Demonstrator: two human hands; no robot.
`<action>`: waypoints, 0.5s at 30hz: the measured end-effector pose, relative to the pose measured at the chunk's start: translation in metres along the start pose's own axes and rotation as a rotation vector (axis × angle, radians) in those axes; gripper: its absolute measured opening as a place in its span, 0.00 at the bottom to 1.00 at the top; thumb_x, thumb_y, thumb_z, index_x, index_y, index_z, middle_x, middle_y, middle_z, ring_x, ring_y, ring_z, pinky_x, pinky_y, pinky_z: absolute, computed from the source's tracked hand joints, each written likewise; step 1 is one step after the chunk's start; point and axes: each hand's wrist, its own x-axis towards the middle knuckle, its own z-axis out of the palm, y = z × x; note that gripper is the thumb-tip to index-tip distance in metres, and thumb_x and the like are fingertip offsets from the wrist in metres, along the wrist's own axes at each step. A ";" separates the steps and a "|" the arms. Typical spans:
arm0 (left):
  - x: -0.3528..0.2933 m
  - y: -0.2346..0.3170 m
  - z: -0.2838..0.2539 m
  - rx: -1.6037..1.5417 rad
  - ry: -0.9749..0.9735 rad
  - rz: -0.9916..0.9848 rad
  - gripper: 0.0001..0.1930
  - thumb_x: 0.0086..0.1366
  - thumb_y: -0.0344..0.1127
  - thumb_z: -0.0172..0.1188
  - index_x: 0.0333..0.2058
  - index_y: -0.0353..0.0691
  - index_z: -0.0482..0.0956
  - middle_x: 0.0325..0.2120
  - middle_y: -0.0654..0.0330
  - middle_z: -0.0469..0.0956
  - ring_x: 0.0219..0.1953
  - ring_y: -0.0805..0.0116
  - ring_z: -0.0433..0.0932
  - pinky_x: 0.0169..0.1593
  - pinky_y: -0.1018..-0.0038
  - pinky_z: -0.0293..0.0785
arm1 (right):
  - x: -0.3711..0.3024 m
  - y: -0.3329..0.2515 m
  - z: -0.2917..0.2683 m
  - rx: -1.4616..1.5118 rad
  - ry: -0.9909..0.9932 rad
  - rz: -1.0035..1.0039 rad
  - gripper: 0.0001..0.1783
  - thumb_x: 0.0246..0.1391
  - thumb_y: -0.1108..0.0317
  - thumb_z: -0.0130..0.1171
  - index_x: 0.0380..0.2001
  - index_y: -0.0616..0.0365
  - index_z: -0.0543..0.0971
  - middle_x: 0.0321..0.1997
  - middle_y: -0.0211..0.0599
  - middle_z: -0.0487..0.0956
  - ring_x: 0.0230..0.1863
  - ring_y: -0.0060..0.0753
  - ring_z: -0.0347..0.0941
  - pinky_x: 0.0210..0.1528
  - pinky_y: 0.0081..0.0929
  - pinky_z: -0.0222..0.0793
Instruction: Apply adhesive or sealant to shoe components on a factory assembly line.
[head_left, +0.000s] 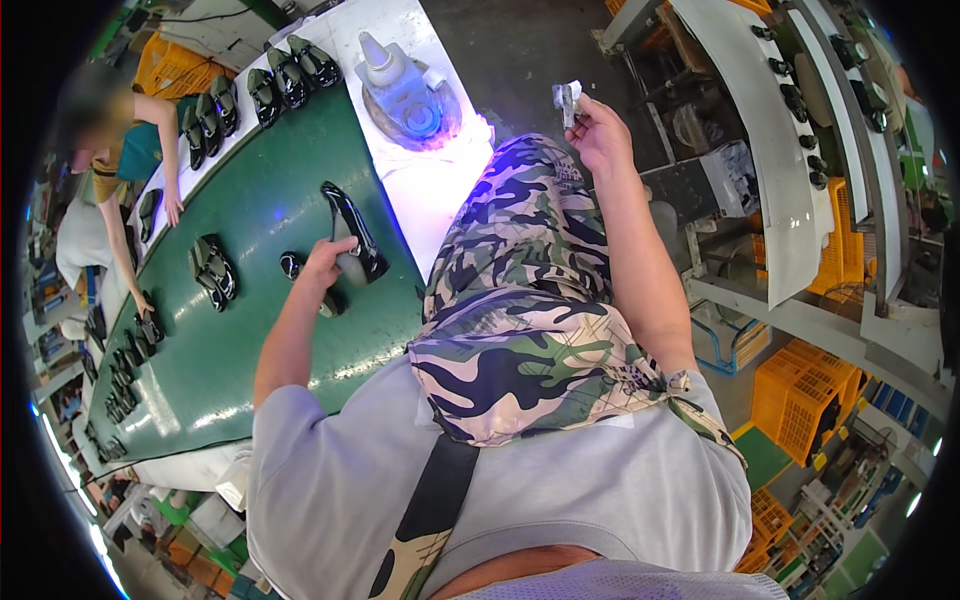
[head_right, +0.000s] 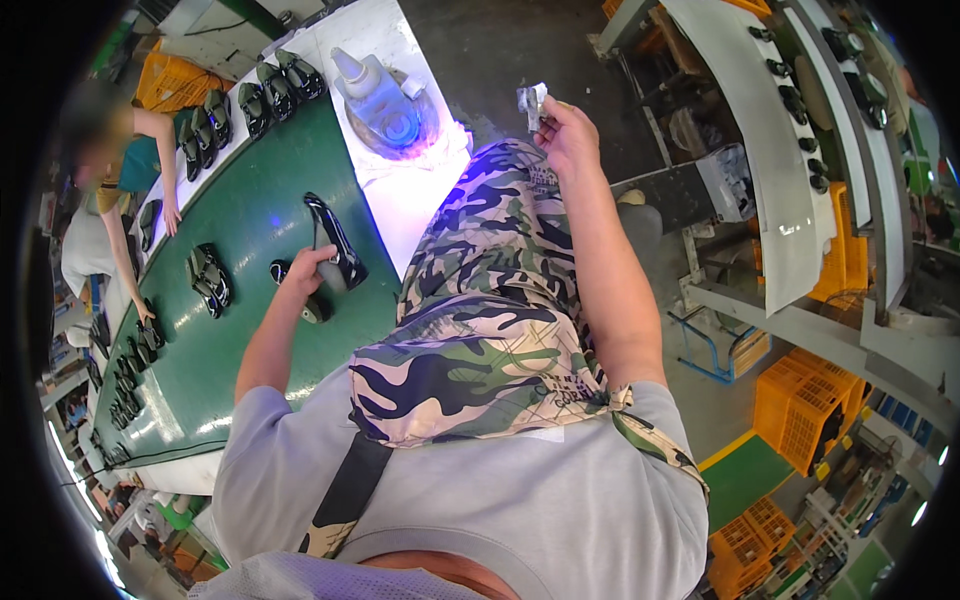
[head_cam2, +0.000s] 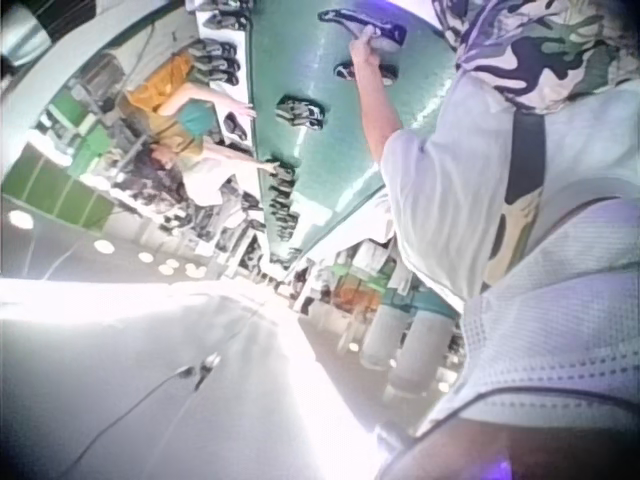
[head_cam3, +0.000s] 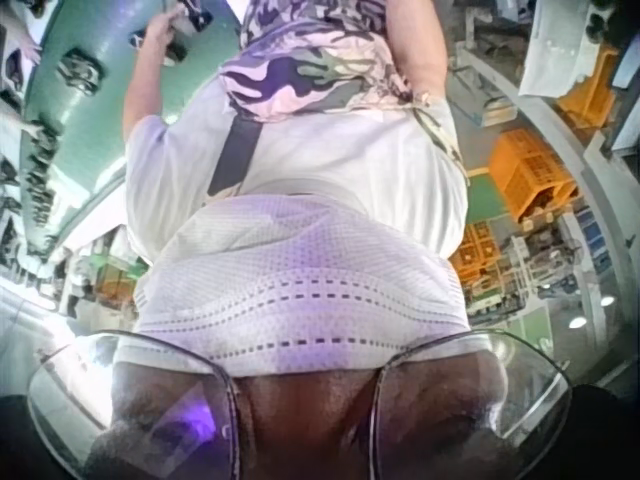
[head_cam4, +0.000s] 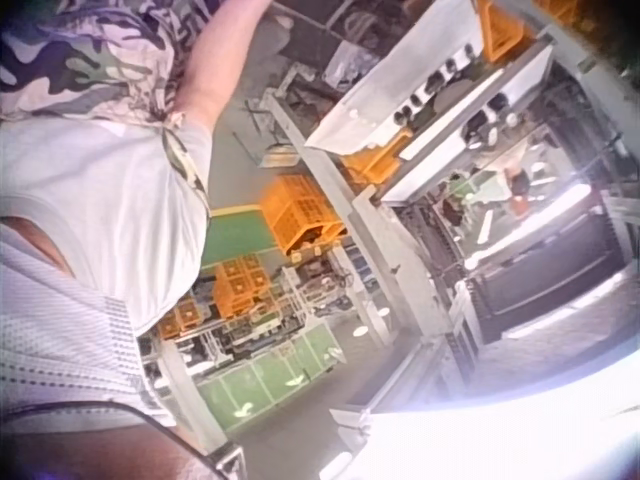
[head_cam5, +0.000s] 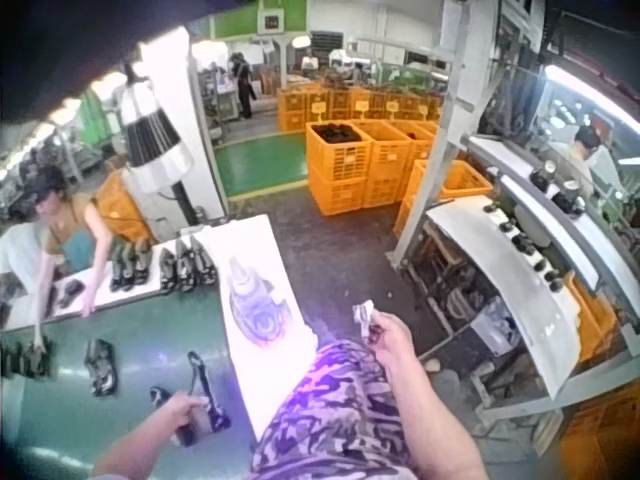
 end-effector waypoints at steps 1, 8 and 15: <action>-0.002 0.002 0.009 -0.266 -0.144 0.179 0.26 0.54 0.35 0.70 0.50 0.33 0.74 0.44 0.54 0.81 0.46 0.55 0.80 0.55 0.56 0.73 | 0.000 0.000 0.002 -0.009 0.009 0.005 0.07 0.56 0.62 0.65 0.33 0.49 0.77 0.31 0.27 0.78 0.32 0.27 0.71 0.36 0.31 0.65; -0.023 0.099 0.111 -0.739 -0.346 0.749 0.28 0.54 0.24 0.64 0.56 0.38 0.70 0.53 0.58 0.74 0.58 0.58 0.71 0.67 0.58 0.62 | 0.004 0.001 0.021 -0.200 0.006 -0.059 0.07 0.54 0.66 0.65 0.31 0.51 0.76 0.29 0.29 0.78 0.29 0.24 0.72 0.33 0.27 0.65; -0.099 0.172 0.176 0.124 -0.022 1.616 0.30 0.49 0.25 0.73 0.51 0.31 0.73 0.48 0.52 0.79 0.50 0.62 0.79 0.56 0.69 0.75 | -0.044 -0.019 0.101 -0.422 -0.292 -0.409 0.12 0.44 0.75 0.71 0.30 0.58 0.76 0.28 0.28 0.76 0.28 0.18 0.70 0.31 0.18 0.66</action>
